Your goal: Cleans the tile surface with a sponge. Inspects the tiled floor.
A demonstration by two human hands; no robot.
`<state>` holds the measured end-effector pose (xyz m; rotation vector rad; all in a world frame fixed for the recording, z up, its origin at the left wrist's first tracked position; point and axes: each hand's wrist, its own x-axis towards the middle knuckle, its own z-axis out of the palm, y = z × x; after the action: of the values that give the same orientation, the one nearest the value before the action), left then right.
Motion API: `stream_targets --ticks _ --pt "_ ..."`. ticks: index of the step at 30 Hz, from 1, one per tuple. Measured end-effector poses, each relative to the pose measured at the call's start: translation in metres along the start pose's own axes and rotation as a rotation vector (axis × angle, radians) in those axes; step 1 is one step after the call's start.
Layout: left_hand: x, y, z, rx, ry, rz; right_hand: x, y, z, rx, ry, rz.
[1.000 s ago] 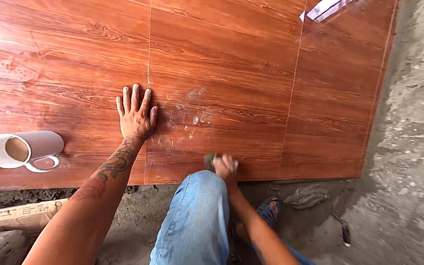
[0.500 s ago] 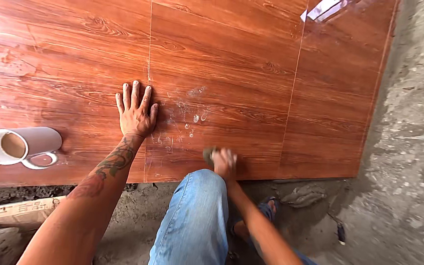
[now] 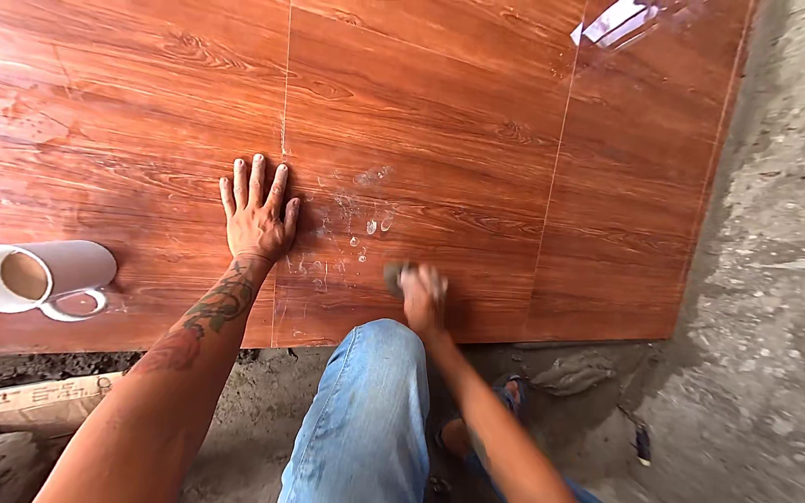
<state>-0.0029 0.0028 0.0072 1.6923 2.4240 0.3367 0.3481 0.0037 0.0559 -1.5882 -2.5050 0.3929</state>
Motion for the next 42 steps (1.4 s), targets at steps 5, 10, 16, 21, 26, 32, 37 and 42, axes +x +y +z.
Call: stream_targets --ticks 5,10,16,21,26,32,37,42 --pt "0.000 0.000 -0.001 0.004 -0.004 -0.001 -0.039 0.046 -0.021 -0.034 0.044 0.046" --pt "-0.002 -0.002 -0.002 0.010 0.006 0.005 0.127 0.039 -0.007 0.001 0.207 0.366" --pt "0.000 -0.001 0.000 -0.025 -0.006 0.010 -0.109 0.049 -0.010 -0.059 0.123 0.153" --pt "-0.002 -0.001 0.001 -0.012 0.003 0.002 0.065 0.115 -0.031 0.048 0.355 0.683" --pt "0.000 -0.004 0.004 0.015 0.040 0.020 0.091 0.007 0.000 0.057 0.185 0.338" --pt "0.001 -0.006 0.006 0.041 0.079 0.023 -0.079 0.081 -0.034 -0.042 0.190 0.522" --pt "0.001 -0.003 0.006 0.038 0.075 0.031 0.141 0.157 -0.053 0.130 0.473 0.882" --pt "-0.003 -0.002 0.006 0.036 0.081 0.033 0.161 0.012 0.003 0.095 0.201 0.306"
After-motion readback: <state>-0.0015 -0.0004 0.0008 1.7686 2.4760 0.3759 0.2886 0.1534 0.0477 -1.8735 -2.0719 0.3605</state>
